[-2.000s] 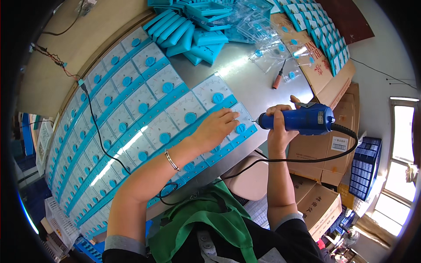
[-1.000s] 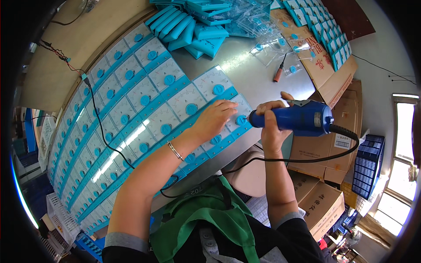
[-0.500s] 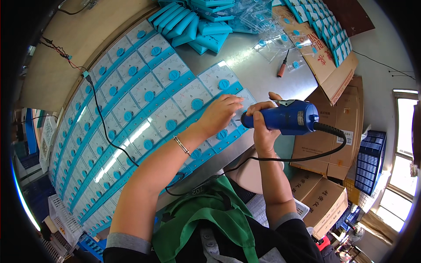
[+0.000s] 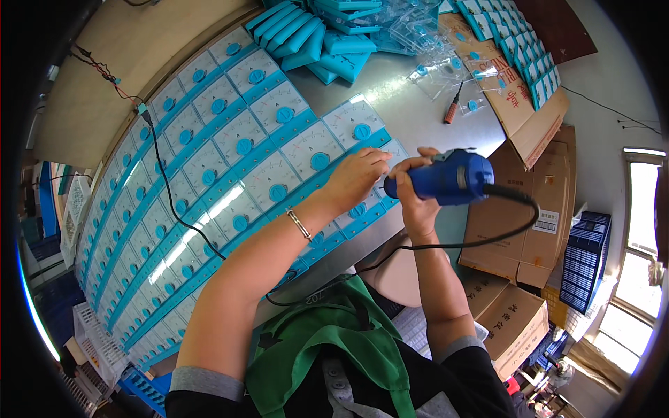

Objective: Assembling and securing electronic components onto panels using an electric screwdriver at a workbench.

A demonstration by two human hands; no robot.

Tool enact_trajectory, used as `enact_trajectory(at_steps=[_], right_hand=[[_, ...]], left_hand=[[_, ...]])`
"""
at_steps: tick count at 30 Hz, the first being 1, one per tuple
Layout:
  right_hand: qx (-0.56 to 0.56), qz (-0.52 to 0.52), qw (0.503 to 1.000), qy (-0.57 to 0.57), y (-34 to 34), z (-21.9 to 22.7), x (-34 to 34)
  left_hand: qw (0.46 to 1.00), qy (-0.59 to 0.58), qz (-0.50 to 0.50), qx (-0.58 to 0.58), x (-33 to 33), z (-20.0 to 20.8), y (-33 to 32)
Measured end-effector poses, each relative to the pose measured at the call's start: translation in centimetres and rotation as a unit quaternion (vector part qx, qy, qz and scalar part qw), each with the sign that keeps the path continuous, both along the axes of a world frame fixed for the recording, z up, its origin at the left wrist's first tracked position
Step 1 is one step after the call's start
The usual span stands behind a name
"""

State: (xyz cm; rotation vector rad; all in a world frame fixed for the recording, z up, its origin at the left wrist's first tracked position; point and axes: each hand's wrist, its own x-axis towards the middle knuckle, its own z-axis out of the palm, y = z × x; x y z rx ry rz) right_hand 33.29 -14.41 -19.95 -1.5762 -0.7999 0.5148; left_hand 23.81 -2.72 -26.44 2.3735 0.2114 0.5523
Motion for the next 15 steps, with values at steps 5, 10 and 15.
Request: enact_trajectory(at_steps=[5, 10, 15], right_hand=[[0.061, 0.033, 0.997, -0.017, -1.0, 0.6, -0.5], [0.063, -0.019, 0.995, 0.075, -0.5, 1.3, -2.3], [0.068, -0.005, 0.998, 0.013, -0.5, 0.3, -1.6]], left_hand=[[0.997, -0.062, 0.022, 0.041, -3.3, 1.6, -0.7], [0.994, 0.034, 0.097, 0.020, -8.4, 2.1, -1.3], [0.991, 0.052, 0.120, -0.011, -9.0, 1.2, -1.8]])
